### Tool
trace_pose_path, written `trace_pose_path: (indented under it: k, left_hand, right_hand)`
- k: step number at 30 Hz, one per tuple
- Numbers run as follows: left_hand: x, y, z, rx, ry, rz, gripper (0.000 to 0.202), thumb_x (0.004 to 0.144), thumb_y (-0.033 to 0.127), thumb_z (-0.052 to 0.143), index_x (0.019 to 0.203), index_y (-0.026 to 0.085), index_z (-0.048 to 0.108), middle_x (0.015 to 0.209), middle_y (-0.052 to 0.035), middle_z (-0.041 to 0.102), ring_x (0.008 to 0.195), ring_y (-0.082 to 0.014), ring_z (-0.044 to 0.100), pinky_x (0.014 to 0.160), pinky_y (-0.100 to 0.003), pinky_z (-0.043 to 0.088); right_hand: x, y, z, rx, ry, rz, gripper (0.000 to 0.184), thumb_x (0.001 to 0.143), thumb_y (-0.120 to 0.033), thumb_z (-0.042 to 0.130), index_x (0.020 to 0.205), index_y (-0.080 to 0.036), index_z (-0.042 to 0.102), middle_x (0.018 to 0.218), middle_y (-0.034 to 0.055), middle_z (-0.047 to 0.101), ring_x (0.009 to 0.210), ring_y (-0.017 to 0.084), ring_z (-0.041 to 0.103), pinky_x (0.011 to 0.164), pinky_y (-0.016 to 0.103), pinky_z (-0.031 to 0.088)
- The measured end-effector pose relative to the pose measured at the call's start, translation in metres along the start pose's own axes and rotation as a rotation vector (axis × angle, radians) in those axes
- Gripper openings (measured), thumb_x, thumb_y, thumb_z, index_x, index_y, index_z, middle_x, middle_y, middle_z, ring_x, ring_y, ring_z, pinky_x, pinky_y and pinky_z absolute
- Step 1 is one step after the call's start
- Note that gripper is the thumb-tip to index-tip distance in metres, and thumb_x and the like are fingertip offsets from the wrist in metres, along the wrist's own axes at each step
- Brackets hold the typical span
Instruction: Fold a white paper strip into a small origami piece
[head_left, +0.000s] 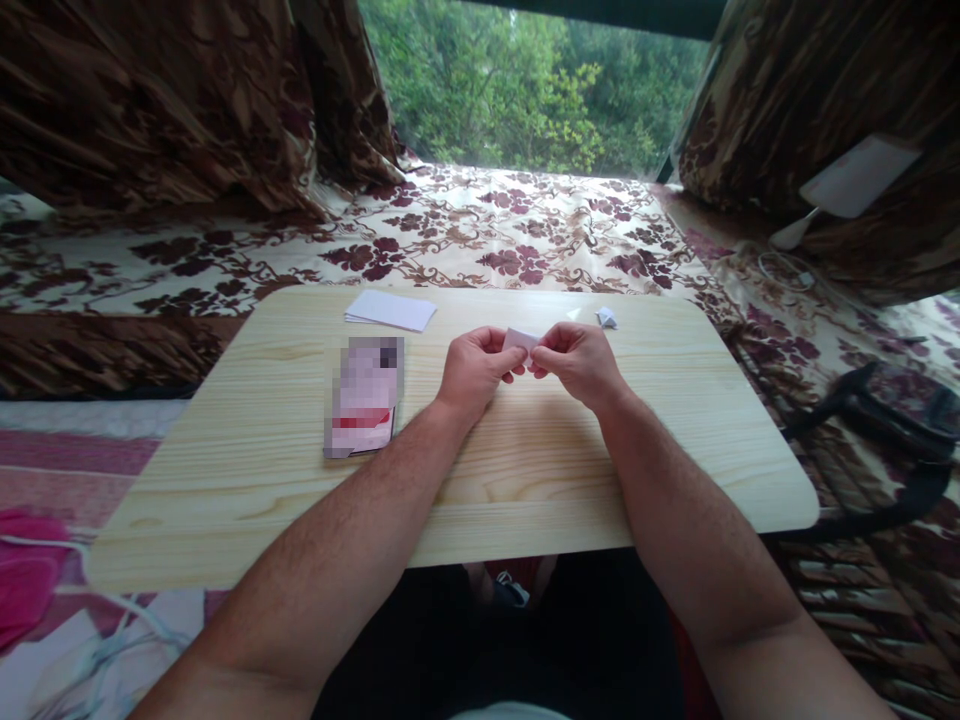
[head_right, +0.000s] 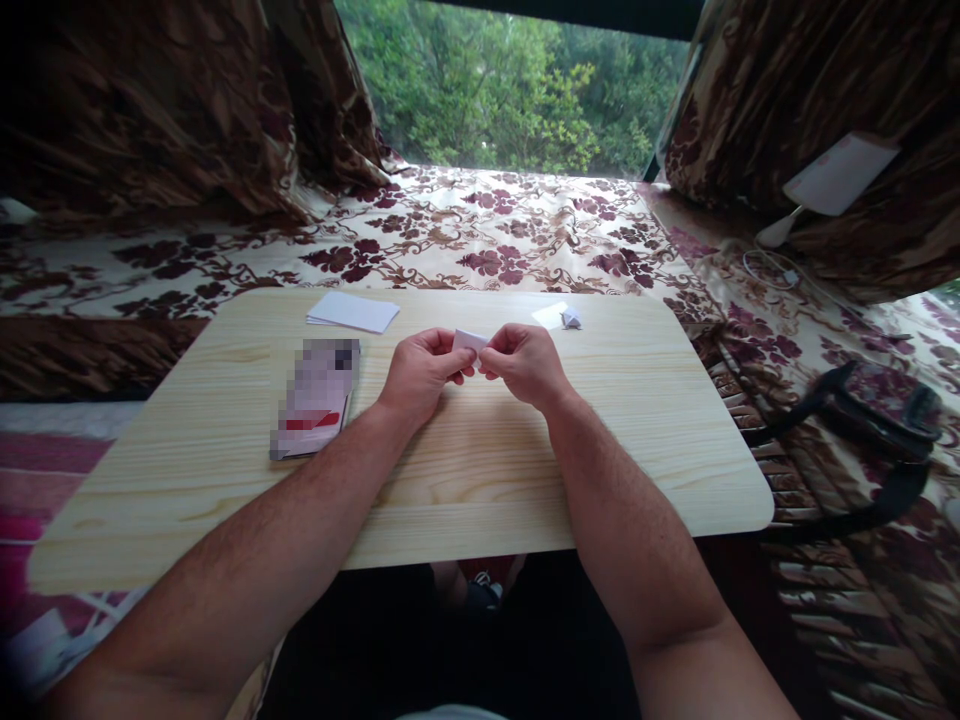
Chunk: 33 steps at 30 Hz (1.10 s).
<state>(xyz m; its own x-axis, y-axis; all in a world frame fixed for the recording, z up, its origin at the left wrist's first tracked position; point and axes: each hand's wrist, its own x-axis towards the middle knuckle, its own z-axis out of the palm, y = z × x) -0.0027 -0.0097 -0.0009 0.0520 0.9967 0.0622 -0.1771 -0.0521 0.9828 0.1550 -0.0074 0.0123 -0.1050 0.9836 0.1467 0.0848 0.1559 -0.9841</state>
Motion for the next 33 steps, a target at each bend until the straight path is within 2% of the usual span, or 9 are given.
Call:
trace_pose_path:
  k: [11, 18, 27, 33]
  left_hand:
    - [0.0009, -0.0014, 0.0011, -0.013, 0.017, 0.023, 0.018, 0.065, 0.021, 0.076, 0.078, 0.012, 0.067, 0.060, -0.0009, 0.066, 0.051, -0.0096, 0.056, 0.048, -0.022, 0.042]
    - [0.0001, 0.0003, 0.0011, -0.070, 0.009, 0.048, 0.039, 0.064, 0.023, 0.080, 0.099, 0.013, 0.065, 0.065, 0.0004, 0.068, 0.050, -0.0096, 0.054, 0.050, -0.023, 0.044]
    - [-0.0021, 0.0037, 0.0031, -0.052, -0.023, 0.077, 0.038, 0.065, 0.022, 0.077, 0.100, 0.015, 0.064, 0.064, 0.0016, 0.067, 0.052, -0.0097, 0.055, 0.053, -0.024, 0.043]
    - [-0.0038, 0.0060, 0.0032, -0.033, -0.028, 0.067, 0.038, 0.065, 0.021, 0.076, 0.101, 0.015, 0.064, 0.065, 0.0021, 0.066, 0.055, -0.0100, 0.057, 0.055, -0.023, 0.045]
  right_hand:
    - [-0.0019, -0.0016, 0.0030, 0.019, 0.013, 0.022, 0.019, 0.069, -0.027, 0.076, 0.065, -0.016, 0.062, 0.057, 0.0017, 0.068, 0.050, 0.013, 0.063, 0.049, 0.024, 0.052]
    - [-0.0029, -0.0061, 0.0033, 0.160, 0.021, 0.174, 0.028, 0.068, -0.037, 0.081, 0.076, -0.017, 0.063, 0.064, -0.0001, 0.068, 0.055, 0.014, 0.066, 0.048, 0.023, 0.053]
    - [-0.0032, -0.0049, 0.0023, 0.171, 0.021, 0.092, 0.031, 0.069, -0.041, 0.083, 0.068, -0.016, 0.065, 0.056, 0.0001, 0.066, 0.047, 0.010, 0.057, 0.047, 0.022, 0.048]
    - [-0.0034, -0.0059, 0.0003, 0.194, -0.007, 0.125, 0.031, 0.070, -0.044, 0.082, 0.071, -0.017, 0.066, 0.057, -0.0010, 0.065, 0.050, 0.011, 0.058, 0.049, 0.023, 0.049]
